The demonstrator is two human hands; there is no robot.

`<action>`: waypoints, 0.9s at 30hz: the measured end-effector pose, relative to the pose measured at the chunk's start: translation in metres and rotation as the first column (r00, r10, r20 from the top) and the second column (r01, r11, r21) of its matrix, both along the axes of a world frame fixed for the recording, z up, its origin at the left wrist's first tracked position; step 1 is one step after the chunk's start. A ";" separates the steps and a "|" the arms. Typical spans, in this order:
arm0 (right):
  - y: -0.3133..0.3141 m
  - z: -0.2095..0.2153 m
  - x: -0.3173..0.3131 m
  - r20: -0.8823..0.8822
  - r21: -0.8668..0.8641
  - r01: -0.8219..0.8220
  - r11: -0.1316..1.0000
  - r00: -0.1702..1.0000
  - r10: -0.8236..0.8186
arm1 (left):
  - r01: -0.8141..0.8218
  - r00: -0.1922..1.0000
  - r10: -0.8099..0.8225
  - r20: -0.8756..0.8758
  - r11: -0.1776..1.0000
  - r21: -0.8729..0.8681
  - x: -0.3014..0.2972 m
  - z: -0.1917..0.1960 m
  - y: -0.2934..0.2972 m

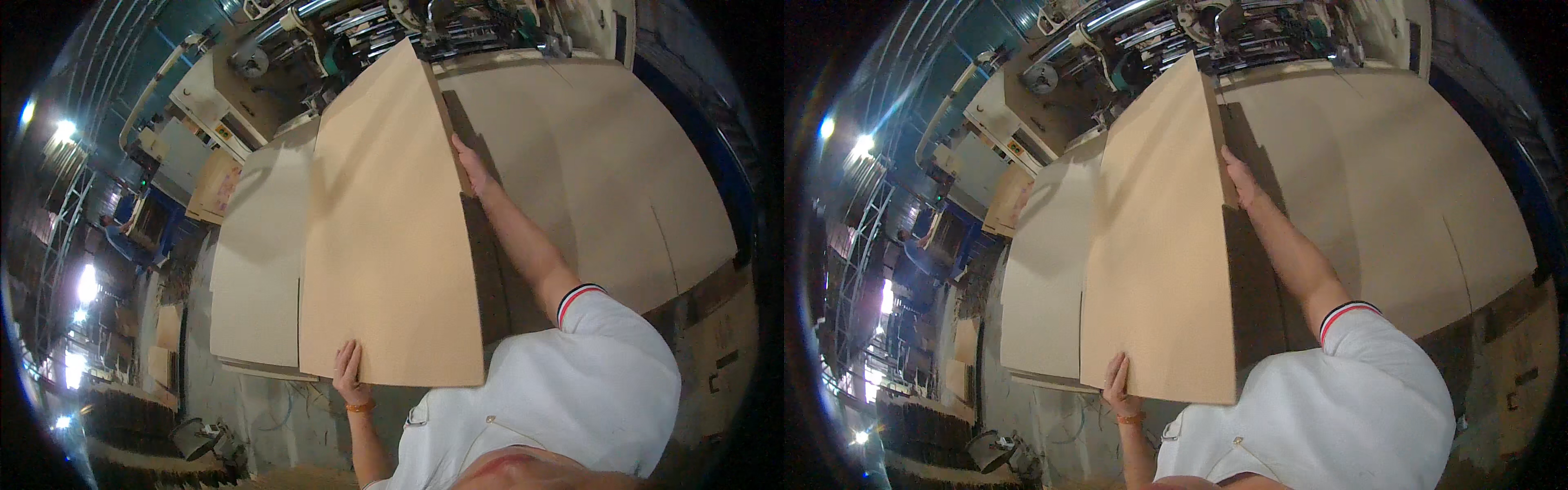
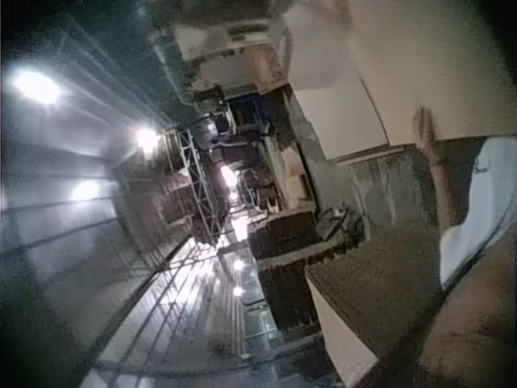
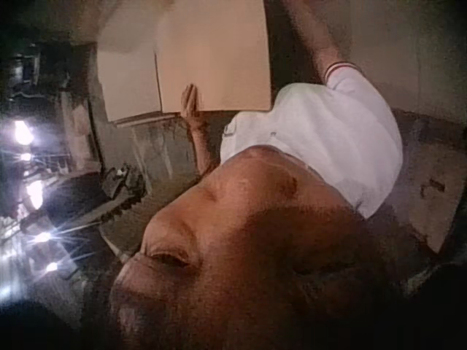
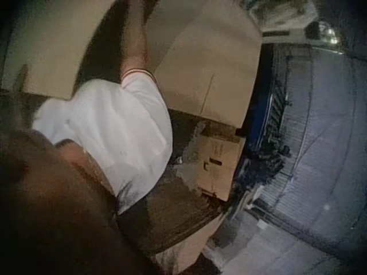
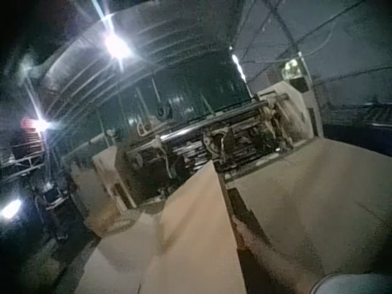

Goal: The person repeatedly folds large flat cardboard sheets along pre-scored lines on a worktable. The person lifts, aligns, and presses the cardboard to create creases, then places the folded pieces back on the table. The process is repeated multiple times with similar sheets.

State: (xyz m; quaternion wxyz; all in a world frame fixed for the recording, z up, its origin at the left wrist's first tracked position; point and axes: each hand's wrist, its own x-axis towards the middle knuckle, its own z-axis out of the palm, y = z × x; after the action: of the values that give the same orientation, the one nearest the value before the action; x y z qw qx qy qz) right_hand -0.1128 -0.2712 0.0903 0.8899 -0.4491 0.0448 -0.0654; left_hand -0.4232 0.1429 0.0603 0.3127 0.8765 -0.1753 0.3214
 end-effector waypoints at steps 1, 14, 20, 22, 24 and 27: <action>0.018 0.028 -0.018 -0.034 0.037 -0.059 0.998 0.998 0.060 | -0.019 1.000 0.019 -0.016 1.000 -0.009 -0.003 0.002 0.010; -0.251 -0.142 -0.369 0.237 -0.947 -0.205 -0.248 0.079 -0.968 | -0.420 0.903 0.417 -0.108 0.907 -0.011 0.075 0.029 0.144; -0.312 -0.188 -0.484 0.043 -0.985 0.159 -0.060 -0.111 -0.993 | -0.507 0.862 0.504 0.055 0.860 0.054 0.150 0.066 0.165; -0.324 -0.197 -0.494 0.033 -0.928 0.359 -0.103 -0.195 -0.980 | -0.499 0.866 0.495 0.069 0.865 0.056 0.163 0.086 0.171; -0.350 -0.217 -0.546 -0.056 -0.610 0.776 -0.162 -0.246 -0.968 | -0.473 0.880 0.469 0.071 0.880 0.044 0.175 0.105 0.179; -0.388 -0.202 -0.527 -0.182 0.171 0.975 -0.145 -0.114 -0.977 | -0.422 0.906 0.422 0.022 0.906 0.009 0.190 0.134 0.209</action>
State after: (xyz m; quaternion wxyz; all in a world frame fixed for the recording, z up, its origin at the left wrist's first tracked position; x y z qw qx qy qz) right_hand -0.6395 -0.6594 -0.1117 0.5896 -0.1481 0.3689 -0.7031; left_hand -0.2332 0.3519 0.1947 0.2282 0.8925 0.0131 0.3888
